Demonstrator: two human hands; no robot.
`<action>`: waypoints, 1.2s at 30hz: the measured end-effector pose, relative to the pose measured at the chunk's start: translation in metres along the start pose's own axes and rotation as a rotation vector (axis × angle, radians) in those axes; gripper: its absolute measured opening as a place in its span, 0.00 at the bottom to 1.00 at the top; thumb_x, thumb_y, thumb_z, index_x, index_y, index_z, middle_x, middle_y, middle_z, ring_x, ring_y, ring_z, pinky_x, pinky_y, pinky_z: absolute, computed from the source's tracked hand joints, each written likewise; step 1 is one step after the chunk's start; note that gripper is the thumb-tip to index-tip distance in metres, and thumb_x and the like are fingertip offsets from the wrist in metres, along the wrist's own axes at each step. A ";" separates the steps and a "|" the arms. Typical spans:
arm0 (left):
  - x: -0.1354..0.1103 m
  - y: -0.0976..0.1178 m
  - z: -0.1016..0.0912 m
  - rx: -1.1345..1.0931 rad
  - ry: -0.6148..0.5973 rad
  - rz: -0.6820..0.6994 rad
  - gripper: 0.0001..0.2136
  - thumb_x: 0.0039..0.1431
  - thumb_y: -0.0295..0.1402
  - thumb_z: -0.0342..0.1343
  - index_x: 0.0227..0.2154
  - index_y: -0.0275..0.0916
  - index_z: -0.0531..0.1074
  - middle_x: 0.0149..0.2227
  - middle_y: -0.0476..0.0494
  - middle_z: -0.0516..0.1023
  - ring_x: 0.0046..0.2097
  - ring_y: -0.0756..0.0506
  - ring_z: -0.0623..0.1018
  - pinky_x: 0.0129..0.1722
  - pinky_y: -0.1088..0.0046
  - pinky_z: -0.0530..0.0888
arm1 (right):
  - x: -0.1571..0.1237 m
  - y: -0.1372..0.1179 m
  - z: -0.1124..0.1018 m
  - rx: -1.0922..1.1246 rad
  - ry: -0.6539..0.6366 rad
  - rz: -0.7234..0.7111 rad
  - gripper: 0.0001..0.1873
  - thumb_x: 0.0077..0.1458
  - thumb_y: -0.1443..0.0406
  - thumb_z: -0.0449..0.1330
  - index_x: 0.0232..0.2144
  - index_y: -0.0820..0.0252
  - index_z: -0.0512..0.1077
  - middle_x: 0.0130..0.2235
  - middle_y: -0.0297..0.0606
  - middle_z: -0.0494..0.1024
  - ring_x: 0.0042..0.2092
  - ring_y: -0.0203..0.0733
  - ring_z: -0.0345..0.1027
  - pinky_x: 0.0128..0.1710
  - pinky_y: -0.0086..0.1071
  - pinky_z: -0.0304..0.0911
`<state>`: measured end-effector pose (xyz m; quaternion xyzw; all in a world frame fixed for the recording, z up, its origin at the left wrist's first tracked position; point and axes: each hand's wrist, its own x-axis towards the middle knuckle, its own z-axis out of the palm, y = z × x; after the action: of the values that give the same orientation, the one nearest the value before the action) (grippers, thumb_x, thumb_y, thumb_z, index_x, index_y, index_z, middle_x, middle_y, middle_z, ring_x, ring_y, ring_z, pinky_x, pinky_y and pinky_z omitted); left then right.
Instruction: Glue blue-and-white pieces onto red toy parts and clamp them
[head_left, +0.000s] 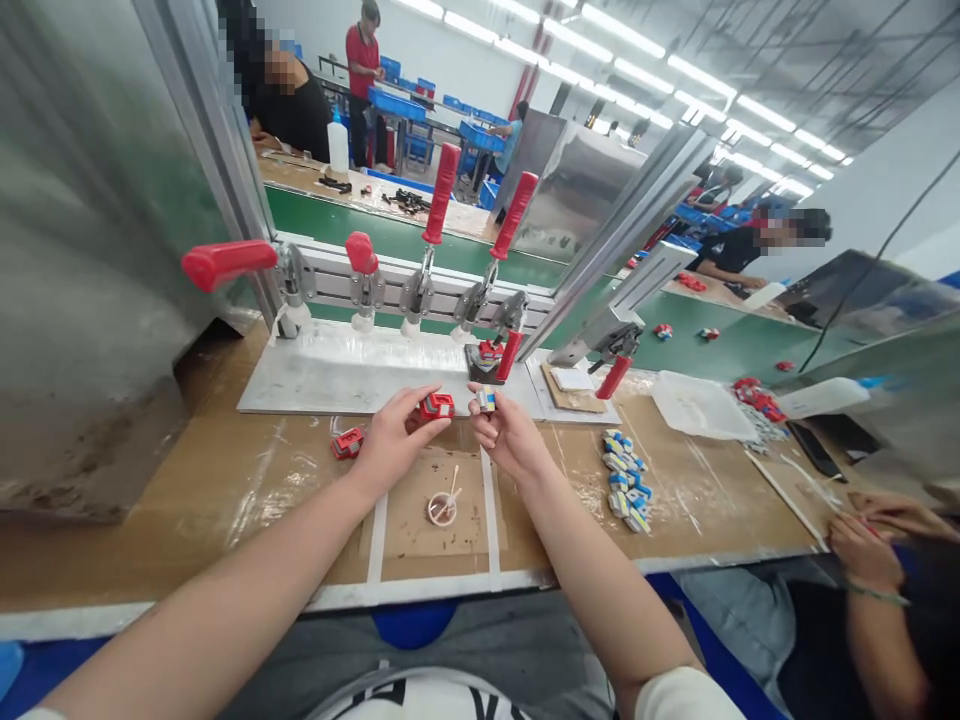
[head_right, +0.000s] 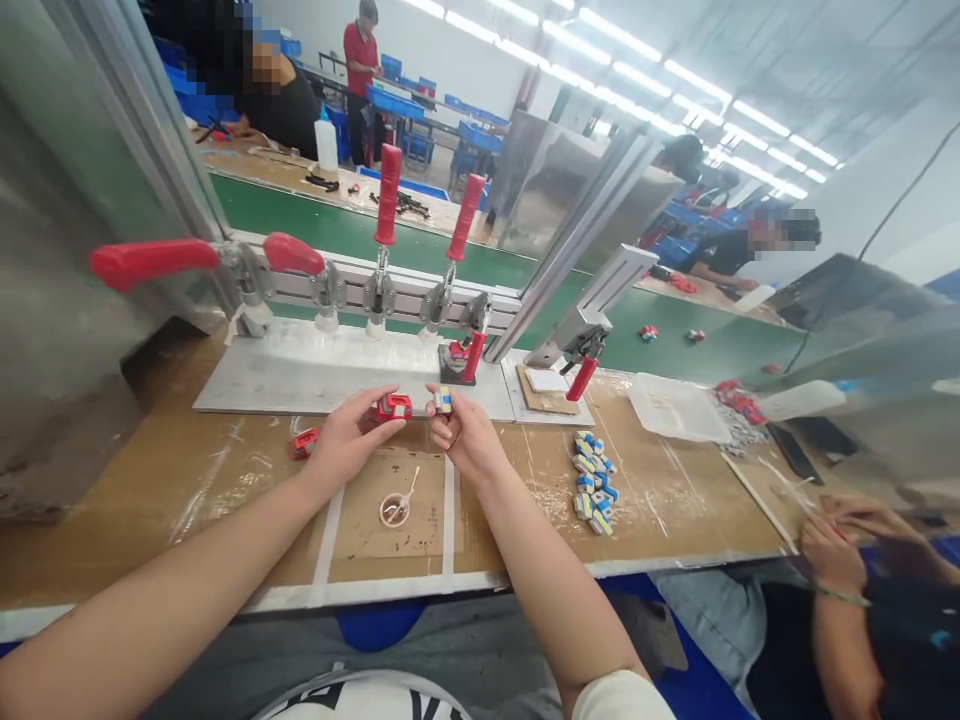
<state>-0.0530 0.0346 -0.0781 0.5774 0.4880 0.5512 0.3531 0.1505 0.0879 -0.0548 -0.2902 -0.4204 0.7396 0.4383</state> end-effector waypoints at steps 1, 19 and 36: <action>0.000 -0.001 0.000 -0.001 0.006 0.004 0.23 0.64 0.44 0.66 0.59 0.46 0.77 0.54 0.41 0.80 0.54 0.38 0.81 0.57 0.58 0.78 | 0.001 0.004 -0.001 -0.060 0.022 -0.058 0.23 0.61 0.48 0.69 0.50 0.58 0.79 0.35 0.36 0.77 0.25 0.30 0.55 0.21 0.25 0.55; -0.001 0.001 0.001 -0.057 -0.149 -0.020 0.22 0.61 0.43 0.71 0.57 0.49 0.82 0.54 0.43 0.83 0.53 0.36 0.82 0.58 0.55 0.80 | -0.017 0.007 -0.018 -1.288 -0.134 -0.607 0.25 0.78 0.56 0.47 0.70 0.54 0.68 0.64 0.45 0.78 0.64 0.46 0.74 0.65 0.42 0.71; -0.002 0.014 0.000 0.080 -0.137 0.038 0.25 0.62 0.50 0.70 0.58 0.46 0.81 0.56 0.40 0.82 0.55 0.35 0.81 0.61 0.54 0.78 | -0.021 0.012 -0.005 -0.951 -0.084 -0.452 0.27 0.75 0.50 0.52 0.67 0.50 0.73 0.65 0.43 0.77 0.66 0.51 0.72 0.68 0.47 0.66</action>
<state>-0.0504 0.0290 -0.0656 0.6365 0.4734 0.4969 0.3518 0.1592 0.0676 -0.0666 -0.3292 -0.7786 0.3653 0.3897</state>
